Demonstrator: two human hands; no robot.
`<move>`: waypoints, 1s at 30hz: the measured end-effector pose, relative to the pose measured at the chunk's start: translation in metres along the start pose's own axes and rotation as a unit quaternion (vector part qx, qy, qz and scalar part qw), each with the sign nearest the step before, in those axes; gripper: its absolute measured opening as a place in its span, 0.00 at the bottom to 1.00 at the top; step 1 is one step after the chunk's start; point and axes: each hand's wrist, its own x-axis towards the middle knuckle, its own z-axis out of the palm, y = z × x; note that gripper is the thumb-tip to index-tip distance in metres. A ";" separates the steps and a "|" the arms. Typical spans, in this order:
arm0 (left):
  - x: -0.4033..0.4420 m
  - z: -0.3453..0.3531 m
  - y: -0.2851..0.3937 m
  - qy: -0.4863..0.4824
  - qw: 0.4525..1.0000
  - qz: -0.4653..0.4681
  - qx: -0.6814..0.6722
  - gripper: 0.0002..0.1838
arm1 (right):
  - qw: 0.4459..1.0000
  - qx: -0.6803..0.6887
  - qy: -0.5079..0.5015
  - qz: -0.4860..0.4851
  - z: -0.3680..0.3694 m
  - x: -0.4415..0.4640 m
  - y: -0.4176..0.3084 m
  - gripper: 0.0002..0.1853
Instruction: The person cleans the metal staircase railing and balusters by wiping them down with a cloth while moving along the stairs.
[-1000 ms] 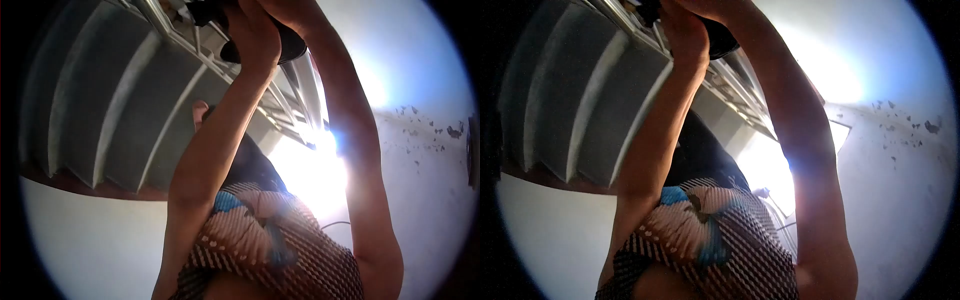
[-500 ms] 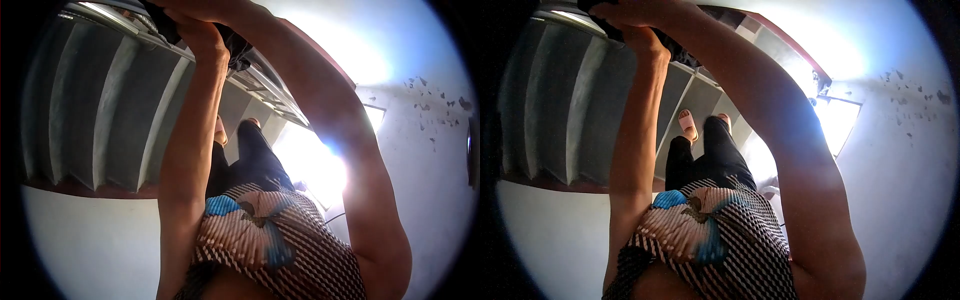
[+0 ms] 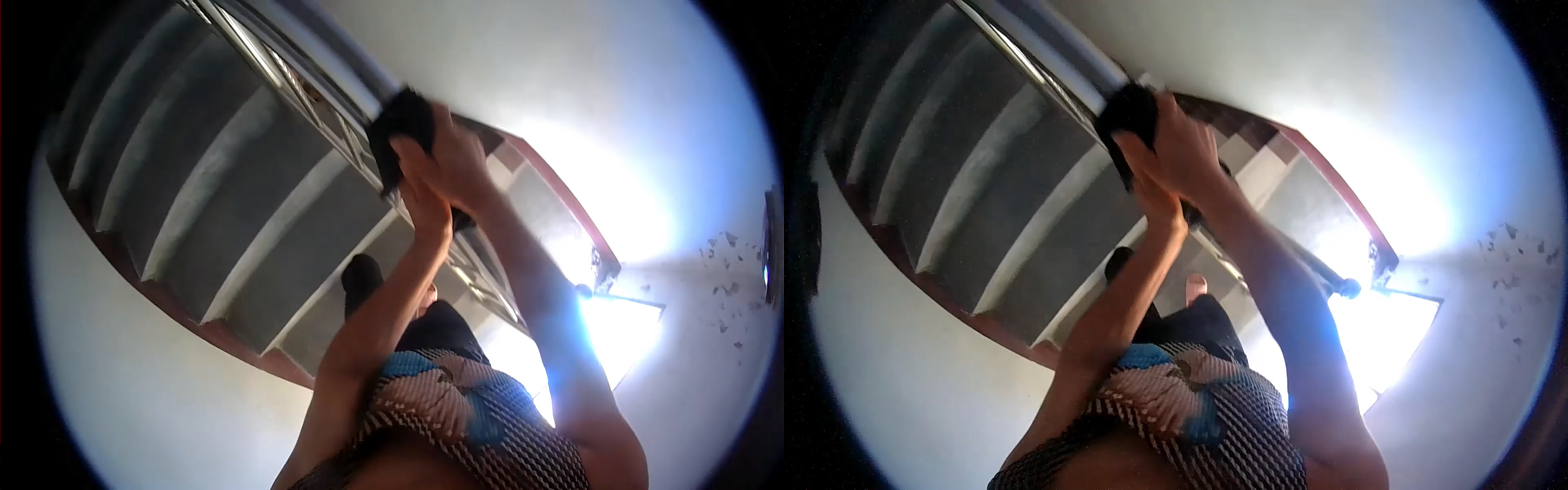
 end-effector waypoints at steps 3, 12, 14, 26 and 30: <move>-0.010 -0.009 -0.042 -0.014 0.999 0.046 0.021 0.24 | 1.000 0.001 0.001 0.012 0.003 -0.026 0.010 0.36; 0.004 -0.019 -0.059 0.000 0.953 0.140 0.269 0.18 | 1.000 0.025 0.004 0.014 0.002 -0.031 0.014 0.35; 0.023 -0.026 -0.085 0.060 0.810 0.279 0.513 0.19 | 1.000 0.018 0.008 0.021 0.004 -0.027 0.015 0.34; -0.023 0.004 -0.006 -0.023 0.996 0.049 0.076 0.27 | 0.998 -0.054 0.042 -0.018 0.002 -0.020 0.013 0.34; -0.016 -0.002 -0.004 -0.096 0.993 -0.007 -0.065 0.29 | 0.997 -0.059 0.039 0.012 -0.006 -0.023 -0.001 0.35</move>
